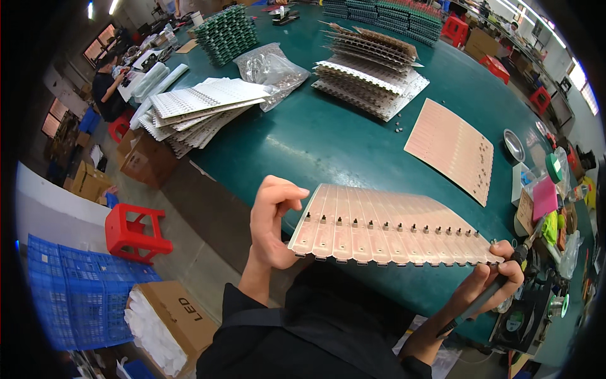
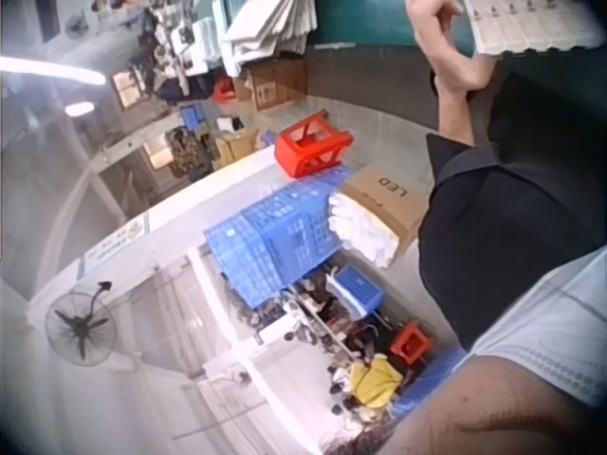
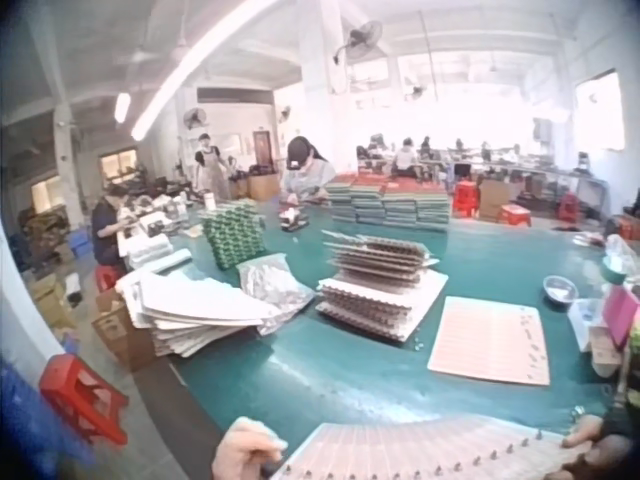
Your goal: The person solders components onto an LED board using a soldering iron, turns the board over, and solders the opposite side.
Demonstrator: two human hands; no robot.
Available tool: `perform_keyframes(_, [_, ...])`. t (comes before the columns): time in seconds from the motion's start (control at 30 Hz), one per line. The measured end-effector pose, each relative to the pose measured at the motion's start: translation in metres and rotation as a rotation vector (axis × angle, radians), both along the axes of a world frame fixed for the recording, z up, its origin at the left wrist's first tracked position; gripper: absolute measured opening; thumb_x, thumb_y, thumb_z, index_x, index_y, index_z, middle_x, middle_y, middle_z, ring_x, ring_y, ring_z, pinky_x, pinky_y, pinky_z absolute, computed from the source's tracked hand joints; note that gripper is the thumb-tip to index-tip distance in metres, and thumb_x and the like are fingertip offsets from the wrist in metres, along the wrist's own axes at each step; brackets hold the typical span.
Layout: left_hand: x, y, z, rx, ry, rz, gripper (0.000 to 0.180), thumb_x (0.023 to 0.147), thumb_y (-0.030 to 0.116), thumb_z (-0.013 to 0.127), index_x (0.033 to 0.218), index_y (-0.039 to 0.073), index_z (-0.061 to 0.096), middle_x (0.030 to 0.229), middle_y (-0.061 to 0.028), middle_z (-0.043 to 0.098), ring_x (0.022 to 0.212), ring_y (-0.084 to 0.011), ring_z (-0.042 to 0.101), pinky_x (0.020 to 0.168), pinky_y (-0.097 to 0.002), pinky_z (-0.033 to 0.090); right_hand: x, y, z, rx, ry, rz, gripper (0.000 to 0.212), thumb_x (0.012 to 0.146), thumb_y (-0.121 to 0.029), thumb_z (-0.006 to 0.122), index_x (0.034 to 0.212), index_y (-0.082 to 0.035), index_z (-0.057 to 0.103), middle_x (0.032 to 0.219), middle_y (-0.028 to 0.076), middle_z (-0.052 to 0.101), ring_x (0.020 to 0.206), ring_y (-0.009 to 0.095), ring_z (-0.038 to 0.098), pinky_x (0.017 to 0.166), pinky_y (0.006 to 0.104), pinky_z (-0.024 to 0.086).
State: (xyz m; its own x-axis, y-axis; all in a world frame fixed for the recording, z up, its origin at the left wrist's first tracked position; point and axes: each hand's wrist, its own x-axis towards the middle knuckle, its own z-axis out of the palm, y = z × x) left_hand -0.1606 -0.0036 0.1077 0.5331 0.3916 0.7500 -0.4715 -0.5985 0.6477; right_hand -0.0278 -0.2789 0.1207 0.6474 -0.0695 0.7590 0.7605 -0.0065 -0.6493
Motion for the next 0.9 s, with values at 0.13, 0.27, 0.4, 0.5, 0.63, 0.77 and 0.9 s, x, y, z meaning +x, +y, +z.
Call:
perform_keyframes(0.13, [0.004,0.0,0.006,-0.089,-0.011,-0.147,0.049,0.065,0.012,0.076,0.111,0.005,0.059,0.103,-0.009,0.057,0.076,-0.0131,0.048,0.068,-0.0227,0.035,0.0,-0.003,-0.001,-0.02,-0.006,-0.008,0.05,0.085,-0.035,0.076,0.104,-0.009,0.039,0.102,0.016,0.052,0.093,0.021,0.047,0.088,0.0336,0.038])
perform_keyframes(0.27, [0.02,0.013,0.023,0.241,0.081,-0.234,0.046,0.067,0.017,0.079,0.109,0.006,0.064,0.105,-0.0083,0.067,0.075,-0.015,0.053,0.069,-0.0232,0.035,0.001,-0.006,-0.002,-0.028,-0.015,-0.003,0.051,0.084,-0.036,0.077,0.103,-0.008,0.039,0.102,0.016,0.052,0.094,0.021,0.047,0.09,0.0343,0.037])
perform_keyframes(0.4, [0.032,0.015,0.022,0.372,0.111,-0.355,0.039,0.069,0.021,0.078,0.105,0.008,0.07,0.102,-0.0037,0.073,0.072,-0.0143,0.056,0.066,-0.0247,0.037,-0.003,0.0,0.0,-0.004,0.01,-0.011,0.052,0.084,-0.036,0.078,0.103,-0.009,0.039,0.102,0.016,0.052,0.094,0.021,0.047,0.09,0.0348,0.038])
perform_keyframes(0.5, [0.039,0.016,0.021,0.348,0.133,-0.436,0.032,0.073,0.021,0.075,0.103,0.009,0.072,0.1,-0.0024,0.073,0.07,-0.0128,0.055,0.064,-0.0253,0.039,-0.003,0.0,0.0,0.024,0.012,-0.023,0.053,0.082,-0.037,0.079,0.103,-0.009,0.039,0.101,0.015,0.053,0.094,0.021,0.048,0.09,0.0352,0.038])
perform_keyframes(0.63, [0.041,0.011,0.021,0.324,0.099,-0.417,0.025,0.076,0.023,0.074,0.097,0.01,0.074,0.095,-0.0019,0.073,0.068,-0.0118,0.052,0.062,-0.0254,0.04,-0.004,-0.004,0.0,0.005,0.021,-0.021,0.055,0.08,-0.038,0.081,0.102,-0.009,0.04,0.101,0.015,0.054,0.094,0.021,0.05,0.09,0.0355,0.039])
perform_keyframes(0.77, [0.046,0.002,0.02,0.264,0.022,-0.364,0.024,0.085,0.035,0.07,0.084,0.01,0.071,0.084,-0.0054,0.074,0.062,-0.0097,0.048,0.058,-0.0245,0.034,-0.004,-0.004,0.0,0.01,0.053,-0.019,0.055,0.079,-0.038,0.081,0.102,-0.009,0.041,0.101,0.015,0.055,0.094,0.022,0.051,0.089,0.0353,0.039])
perform_keyframes(0.9, [0.05,0.006,0.017,0.284,-0.002,-0.405,0.026,0.083,0.033,0.07,0.089,0.007,0.071,0.086,-0.0055,0.074,0.066,-0.0108,0.056,0.059,-0.0253,0.036,-0.001,-0.005,0.0,0.0,0.043,-0.024,0.055,0.079,-0.038,0.082,0.103,-0.009,0.041,0.102,0.015,0.055,0.094,0.022,0.051,0.089,0.0353,0.039])
